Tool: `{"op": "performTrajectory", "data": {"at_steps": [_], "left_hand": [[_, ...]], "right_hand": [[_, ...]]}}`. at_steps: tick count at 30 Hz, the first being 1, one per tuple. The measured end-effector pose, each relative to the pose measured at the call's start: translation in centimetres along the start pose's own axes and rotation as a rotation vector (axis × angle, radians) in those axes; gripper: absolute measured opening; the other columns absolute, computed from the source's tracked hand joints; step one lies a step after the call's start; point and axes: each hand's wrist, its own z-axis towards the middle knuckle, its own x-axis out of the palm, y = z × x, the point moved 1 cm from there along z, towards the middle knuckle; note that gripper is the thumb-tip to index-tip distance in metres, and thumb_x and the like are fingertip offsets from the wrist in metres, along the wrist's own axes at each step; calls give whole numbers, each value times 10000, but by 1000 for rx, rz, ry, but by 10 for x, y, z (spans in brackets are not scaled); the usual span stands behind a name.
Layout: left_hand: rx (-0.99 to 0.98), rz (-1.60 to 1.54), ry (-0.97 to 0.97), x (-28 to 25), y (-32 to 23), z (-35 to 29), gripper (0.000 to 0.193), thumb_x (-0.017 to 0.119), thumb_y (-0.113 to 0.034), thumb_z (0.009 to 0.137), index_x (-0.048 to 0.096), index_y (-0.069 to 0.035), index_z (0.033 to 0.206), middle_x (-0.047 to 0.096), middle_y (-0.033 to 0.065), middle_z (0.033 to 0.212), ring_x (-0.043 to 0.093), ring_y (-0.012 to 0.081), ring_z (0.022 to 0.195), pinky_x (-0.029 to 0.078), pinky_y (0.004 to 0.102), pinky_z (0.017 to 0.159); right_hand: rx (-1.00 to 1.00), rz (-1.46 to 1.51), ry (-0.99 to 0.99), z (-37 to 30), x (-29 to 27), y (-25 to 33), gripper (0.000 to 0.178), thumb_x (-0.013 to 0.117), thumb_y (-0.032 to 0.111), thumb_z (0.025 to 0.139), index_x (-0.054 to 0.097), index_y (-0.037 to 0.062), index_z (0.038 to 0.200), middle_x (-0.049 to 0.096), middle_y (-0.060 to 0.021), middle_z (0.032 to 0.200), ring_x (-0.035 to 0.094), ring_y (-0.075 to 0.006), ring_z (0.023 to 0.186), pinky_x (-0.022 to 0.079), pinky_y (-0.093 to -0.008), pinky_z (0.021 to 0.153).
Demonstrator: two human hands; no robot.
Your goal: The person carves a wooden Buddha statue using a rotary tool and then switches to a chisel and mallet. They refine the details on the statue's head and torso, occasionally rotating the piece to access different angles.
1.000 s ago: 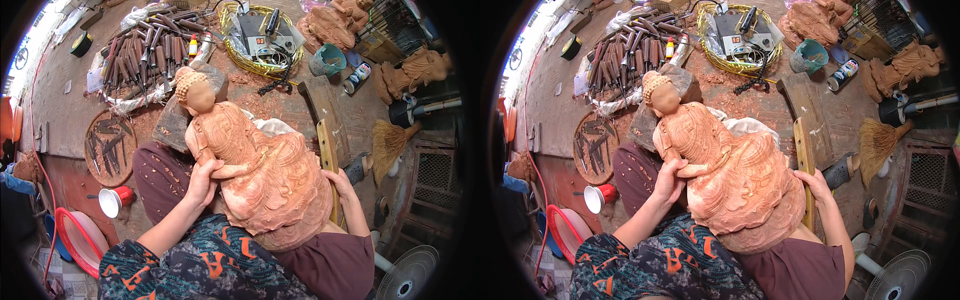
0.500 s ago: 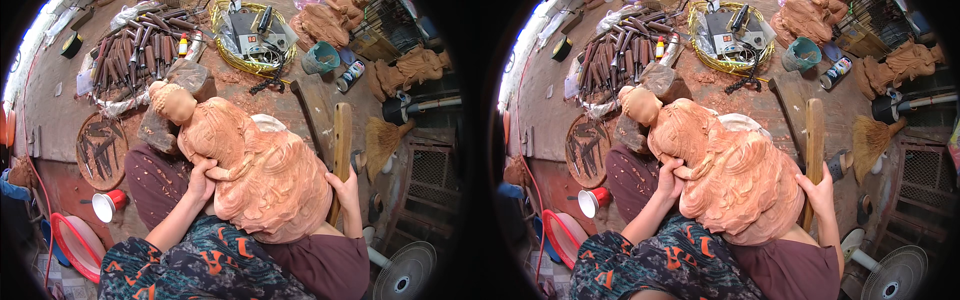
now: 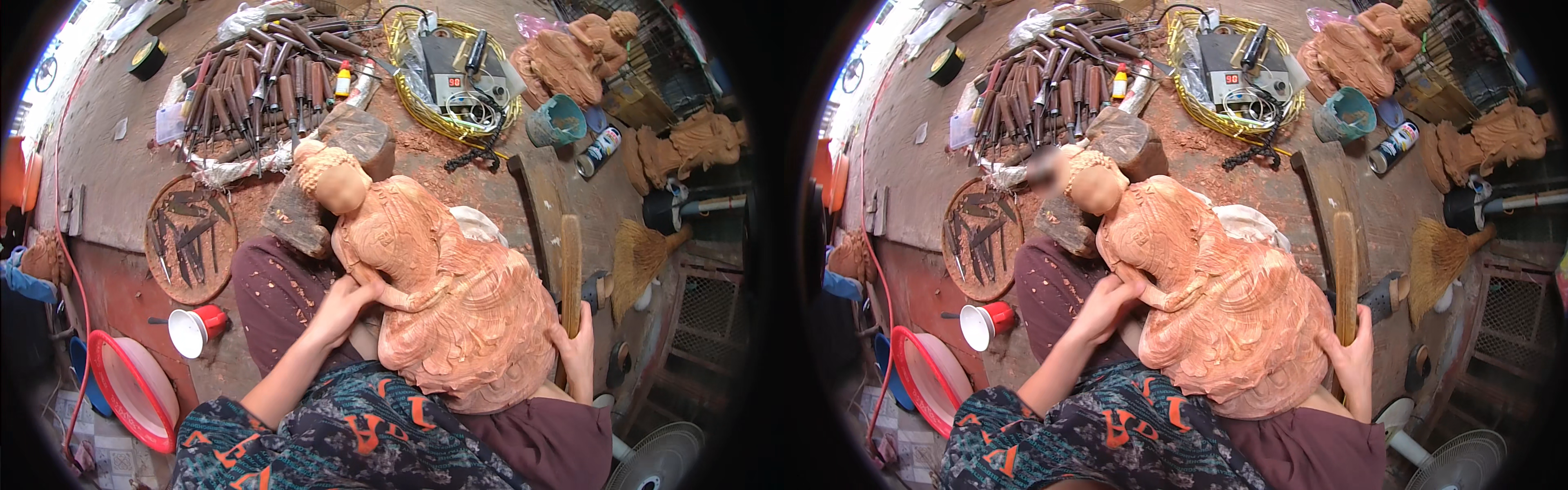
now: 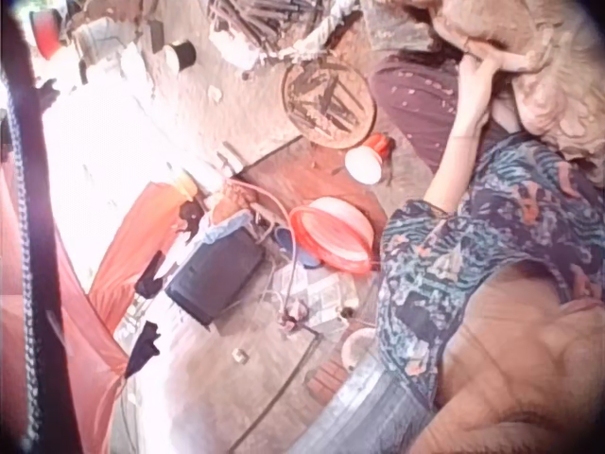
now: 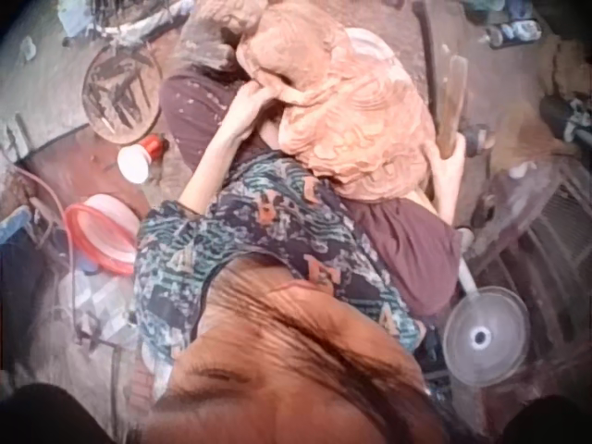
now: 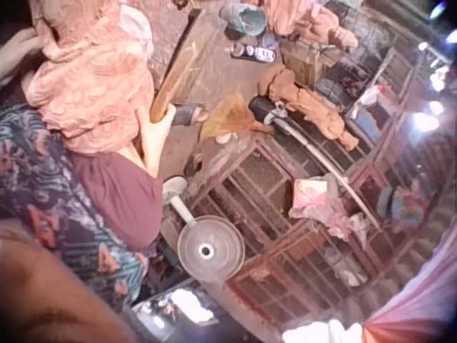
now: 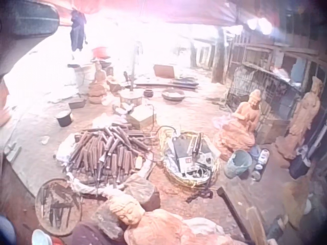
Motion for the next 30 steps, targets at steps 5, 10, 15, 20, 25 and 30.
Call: {"op": "performTrajectory", "data": {"at_steps": [5,10,15,20,25,30], "left_hand": [[558,1368,-611,-27,-87,-56,624,754,-160,756,496,-23,1307,610,146,1043,594,280,972,455,362,923],[695,1554,-379,-39,-114,11,1102,812,-394,659,184,-29,1488,442,232,1244,454,402,1165,378,465,1005],[589,1786,-491,-13,-113,37,1090,782,-391,641,178,-67,1489,480,251,1190,517,412,1097,472,482,879],[443,1467,-355,-33,-144,64,632,740,-364,690,573,-63,1221,645,188,1067,636,314,985,494,422,858],[-70,641,-134,-44,-124,66,577,692,-107,733,516,3,1271,602,137,1234,634,180,997,527,311,860],[-151,398,-41,-66,-82,115,470,542,-290,963,464,-32,1347,503,110,1354,521,224,1169,454,365,989]], "right_hand": [[26,79,108,-2,2,5,701,833,227,642,436,23,1182,560,-97,1052,540,-188,978,433,-328,885],[91,281,100,-8,-1,-15,686,808,199,677,411,31,1211,554,-92,1068,539,-168,993,435,-316,889],[65,433,36,-31,-3,-44,671,777,141,691,401,26,1235,553,-106,1116,535,-169,1035,433,-333,918],[20,393,46,-28,-1,-40,650,776,141,688,423,25,1222,554,-85,1092,518,-168,1034,415,-315,924],[-9,325,75,-19,-1,-49,652,781,148,678,424,21,1209,546,-83,1092,512,-160,1028,412,-317,925],[-5,283,67,-19,-1,-43,665,795,161,654,430,25,1193,542,-79,1097,516,-162,1017,416,-320,917]]}}
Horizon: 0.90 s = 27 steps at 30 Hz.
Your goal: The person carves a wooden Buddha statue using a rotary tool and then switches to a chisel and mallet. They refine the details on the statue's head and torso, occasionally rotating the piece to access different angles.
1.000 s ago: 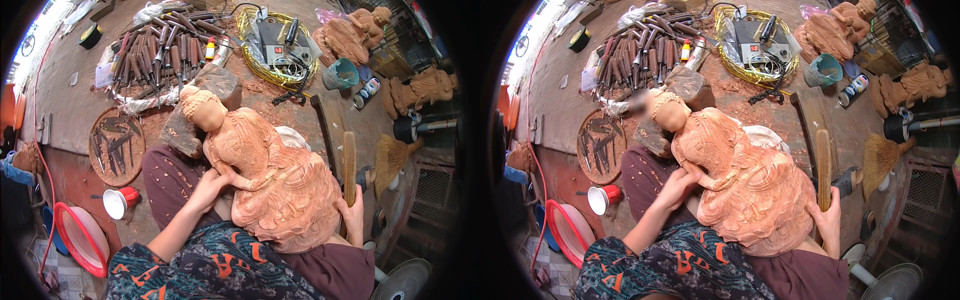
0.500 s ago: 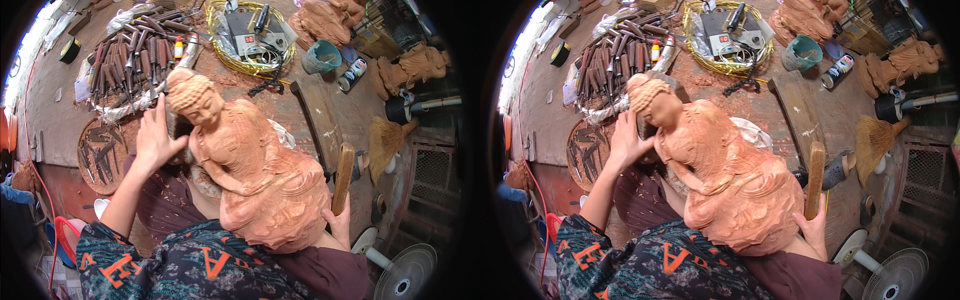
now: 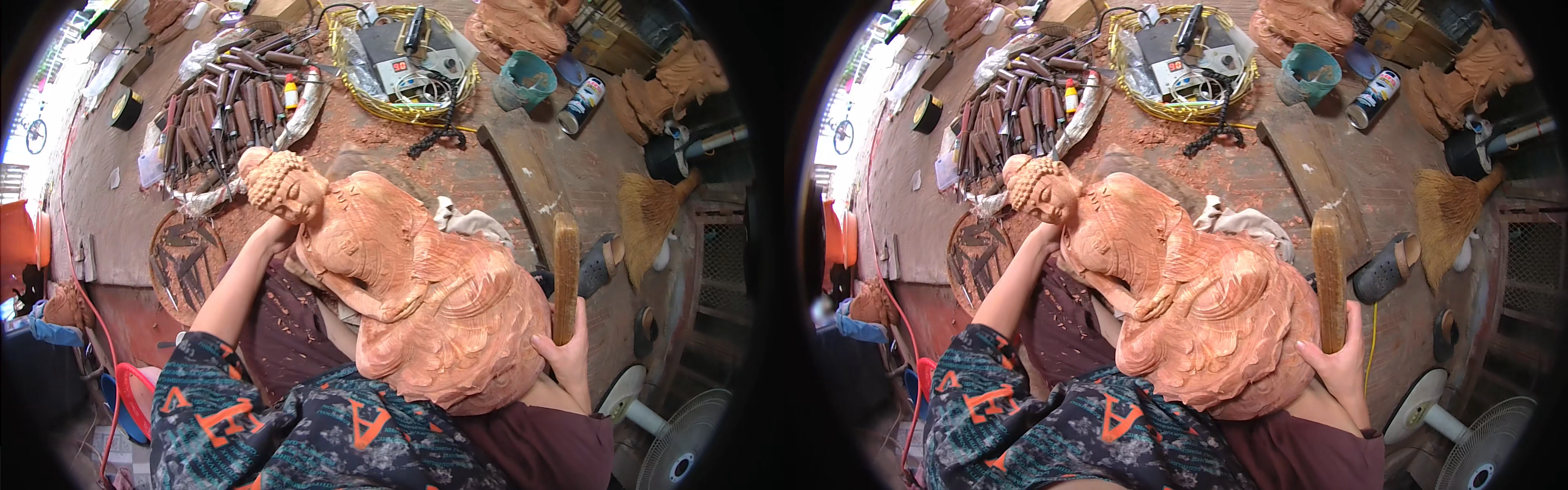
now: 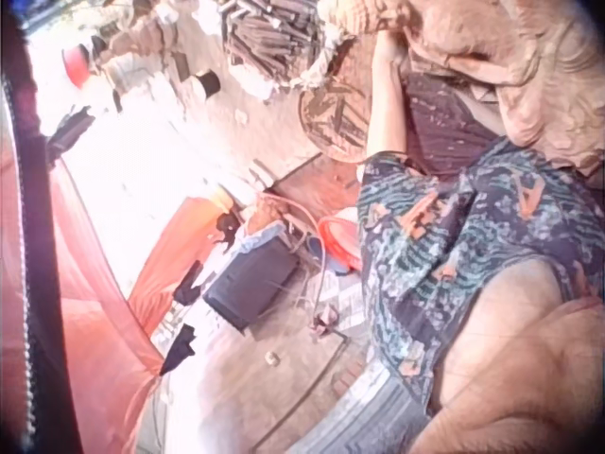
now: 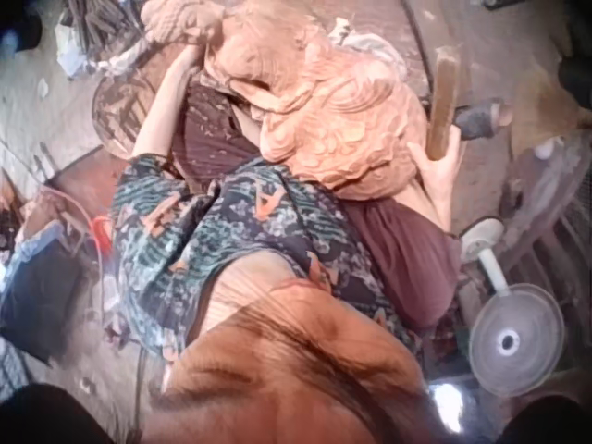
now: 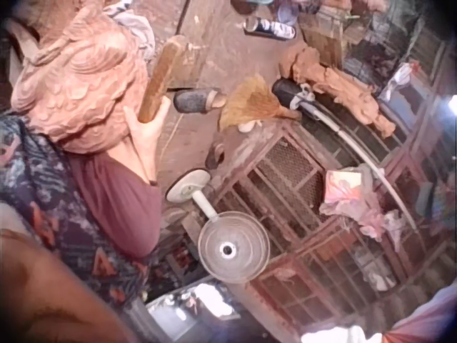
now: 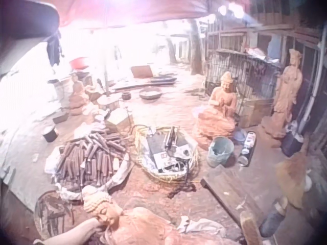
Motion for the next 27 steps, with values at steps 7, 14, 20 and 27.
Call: {"op": "performTrajectory", "data": {"at_steps": [7,14,20,27], "left_hand": [[108,308,-111,-5,-13,-22,395,498,-140,971,481,25,1329,570,129,1268,525,191,1164,436,299,968],[345,-16,-100,5,30,-50,407,511,-119,951,510,26,1331,571,101,1304,524,169,1189,378,279,1026],[434,10,-161,1,33,-35,324,477,-109,962,587,36,1230,636,123,1193,578,182,1122,418,287,980],[843,20,-505,-9,-3,-57,160,533,-75,964,656,6,1027,662,45,842,603,82,744,493,219,695]], "right_hand": [[-55,-283,17,18,16,41,691,808,221,630,436,24,1177,592,-120,1016,568,-213,961,443,-348,868],[-23,-375,30,25,32,67,622,786,249,669,456,24,1146,603,-119,972,578,-200,888,457,-343,803],[52,-364,10,38,17,52,463,759,238,746,495,18,1057,530,-36,851,503,-129,786,433,-289,731],[-76,-373,-196,34,17,68,399,761,128,740,512,37,1037,482,-1,796,463,-85,726,401,-235,660]]}}
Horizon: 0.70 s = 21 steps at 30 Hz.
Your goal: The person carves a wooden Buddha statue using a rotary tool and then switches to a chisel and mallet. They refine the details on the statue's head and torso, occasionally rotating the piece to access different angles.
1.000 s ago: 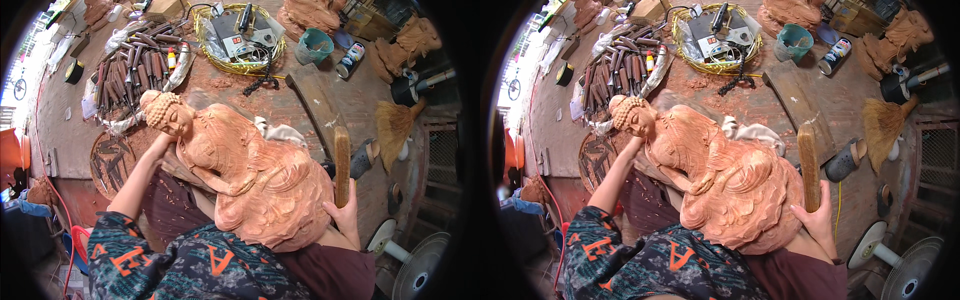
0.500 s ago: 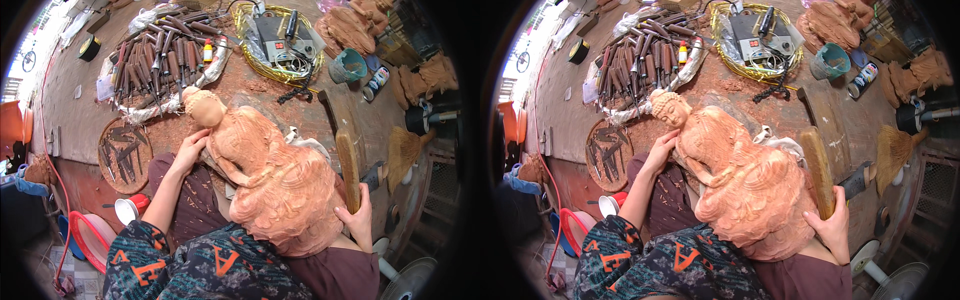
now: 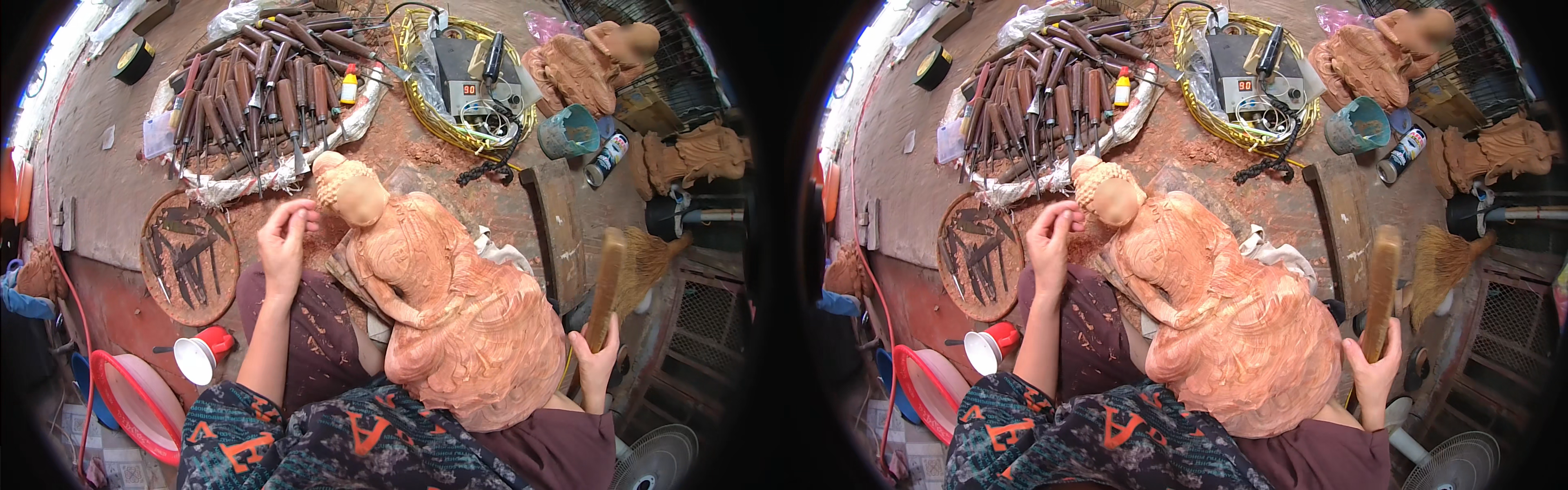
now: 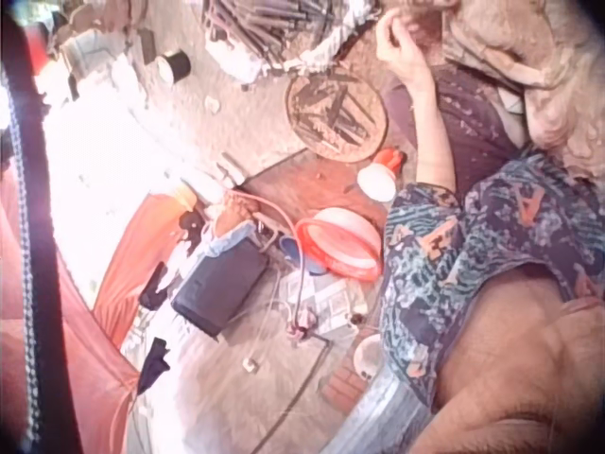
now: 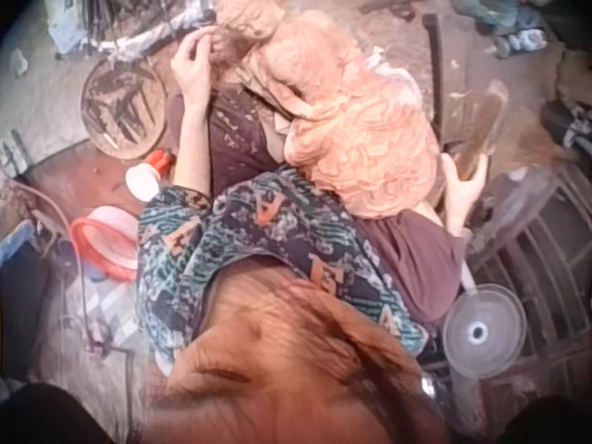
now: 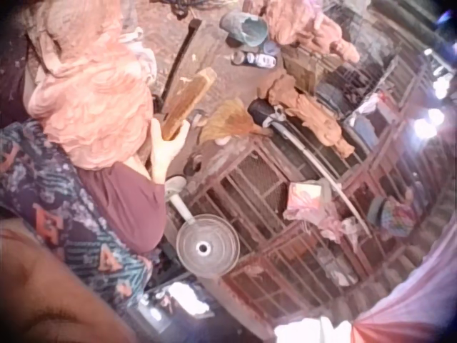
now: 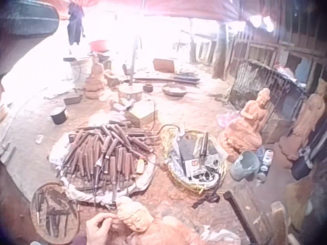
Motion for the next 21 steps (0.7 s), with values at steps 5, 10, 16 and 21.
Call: {"op": "performTrajectory", "data": {"at_steps": [5,10,16,21], "left_hand": [[-166,-287,-46,9,-31,28,267,524,-235,982,615,-30,1128,615,19,838,588,84,780,477,230,695],[-354,-580,172,31,-40,67,362,591,-310,919,604,-31,1150,655,106,1000,618,176,939,501,312,863],[-396,-740,109,51,-28,56,179,592,-172,846,625,1,882,675,165,905,658,264,861,534,391,852],[-224,-846,123,37,-53,32,172,581,-187,831,603,-18,852,631,115,894,637,280,886,508,423,895]], "right_hand": [[-86,-14,-57,9,13,1,386,765,115,743,513,43,1026,489,-2,804,486,-102,717,414,-258,661],[62,60,58,10,18,-23,422,779,254,761,537,20,1015,538,-18,816,535,-134,753,438,-291,710],[453,333,306,20,17,-11,312,784,138,730,566,42,932,560,-4,827,543,-120,764,447,-274,737],[389,284,244,5,9,-3,344,808,67,676,551,53,905,531,15,813,517,-100,745,428,-254,725]]}}
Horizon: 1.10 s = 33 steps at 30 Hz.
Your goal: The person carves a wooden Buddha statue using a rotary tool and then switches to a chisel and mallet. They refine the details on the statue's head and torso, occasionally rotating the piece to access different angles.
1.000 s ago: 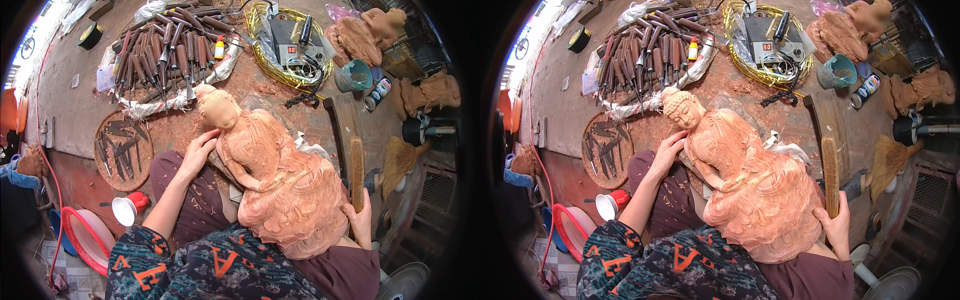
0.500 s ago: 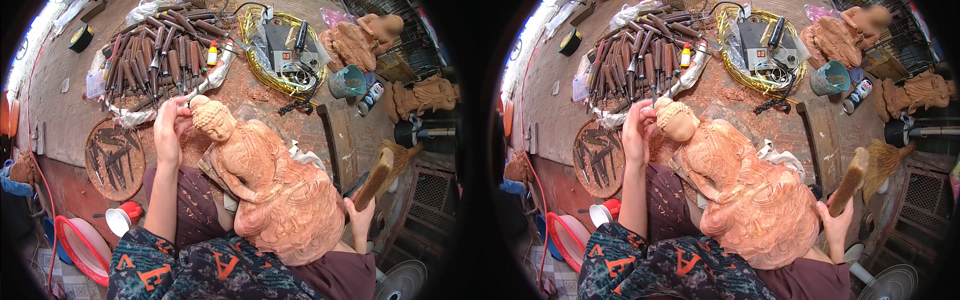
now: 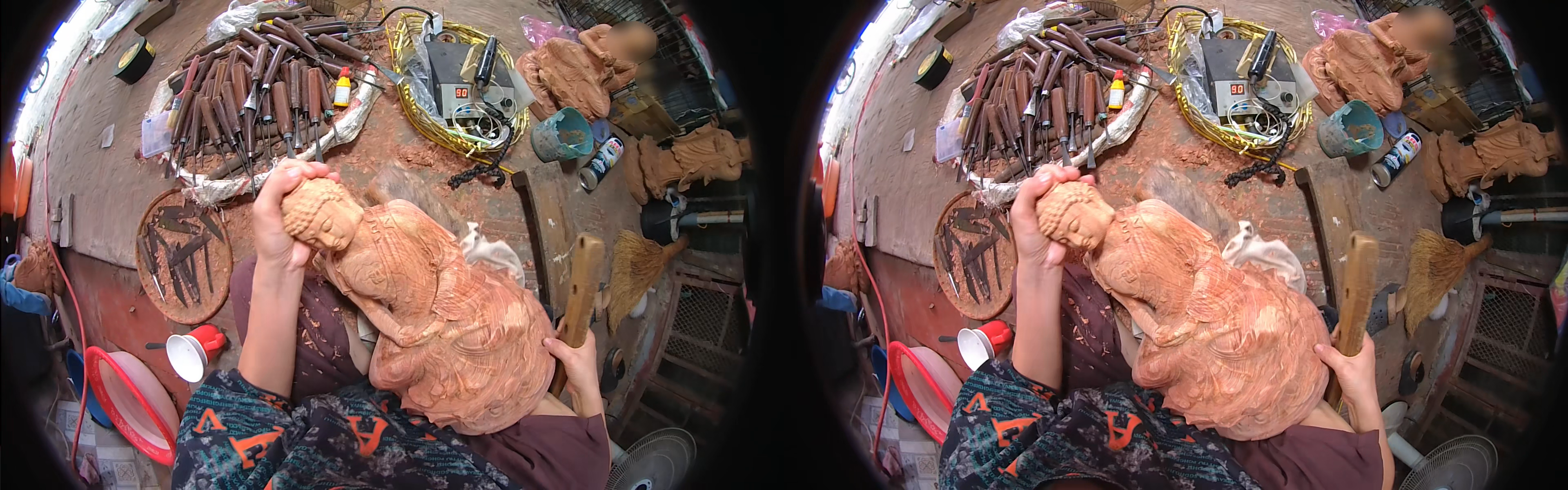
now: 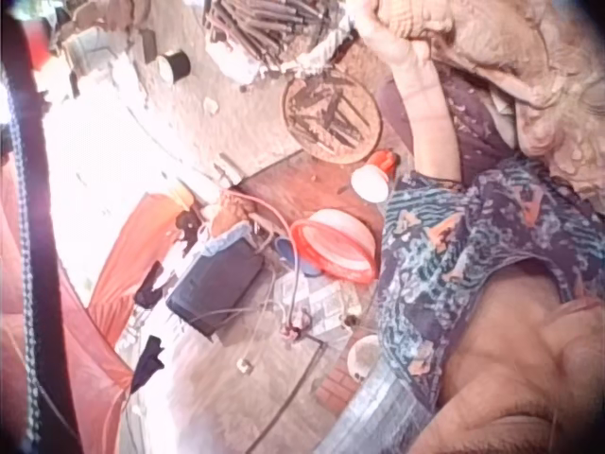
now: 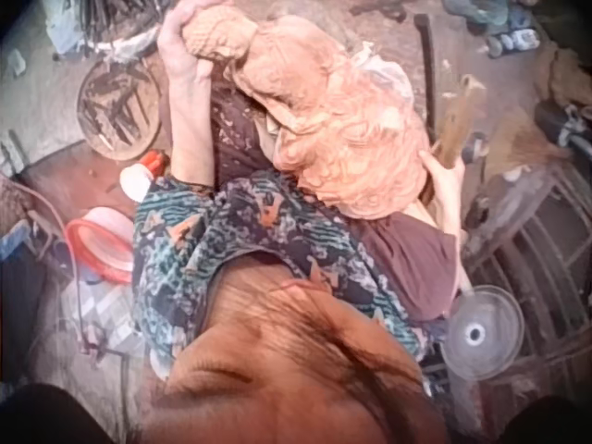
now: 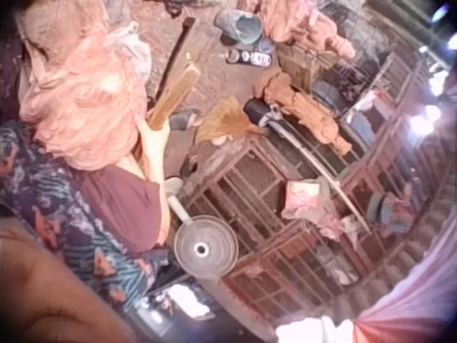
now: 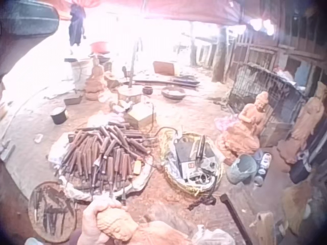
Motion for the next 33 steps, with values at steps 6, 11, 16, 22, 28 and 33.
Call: {"op": "performTrajectory", "data": {"at_steps": [6,11,16,22,28,33], "left_hand": [[51,-28,95,-27,-3,-11,233,538,-261,877,581,-33,903,621,107,961,622,289,968,475,424,934],[-173,-299,204,-31,5,-2,380,505,-357,951,609,-2,1037,633,144,1109,609,282,1066,475,409,958],[-150,763,237,-56,50,32,452,598,-248,912,539,5,1281,594,125,1235,577,200,1104,451,319,975],[87,916,608,-105,114,69,500,582,-131,889,493,-31,1372,567,41,1270,538,114,1072,434,256,922],[-269,745,573,-78,105,67,497,554,-166,913,479,-74,1395,580,29,1257,504,96,1100,388,237,932],[-271,812,523,-68,108,55,522,491,-317,973,422,-66,1425,496,140,1397,417,237,1319,273,333,1105]], "right_hand": [[-269,-95,-65,-3,2,-9,366,810,161,707,555,38,939,544,-2,853,509,-107,763,423,-261,718],[-278,-161,-89,-5,-4,-12,396,793,213,724,553,13,968,548,-19,860,513,-124,785,430,-286,734],[-333,-197,-61,-7,-4,-13,373,772,216,738,557,9,961,546,-27,857,509,-133,785,426,-294,734],[-337,-211,-25,-13,1,-8,380,769,221,737,548,13,966,537,-26,871,503,-131,796,417,-297,735],[-200,-145,-8,-24,-2,-10,431,775,269,748,530,15,995,525,-22,900,500,-129,823,418,-299,762],[-279,-381,-5,-7,1,8,506,804,335,739,537,-6,1001,549,-38,868,529,-155,780,438,-309,719]]}}
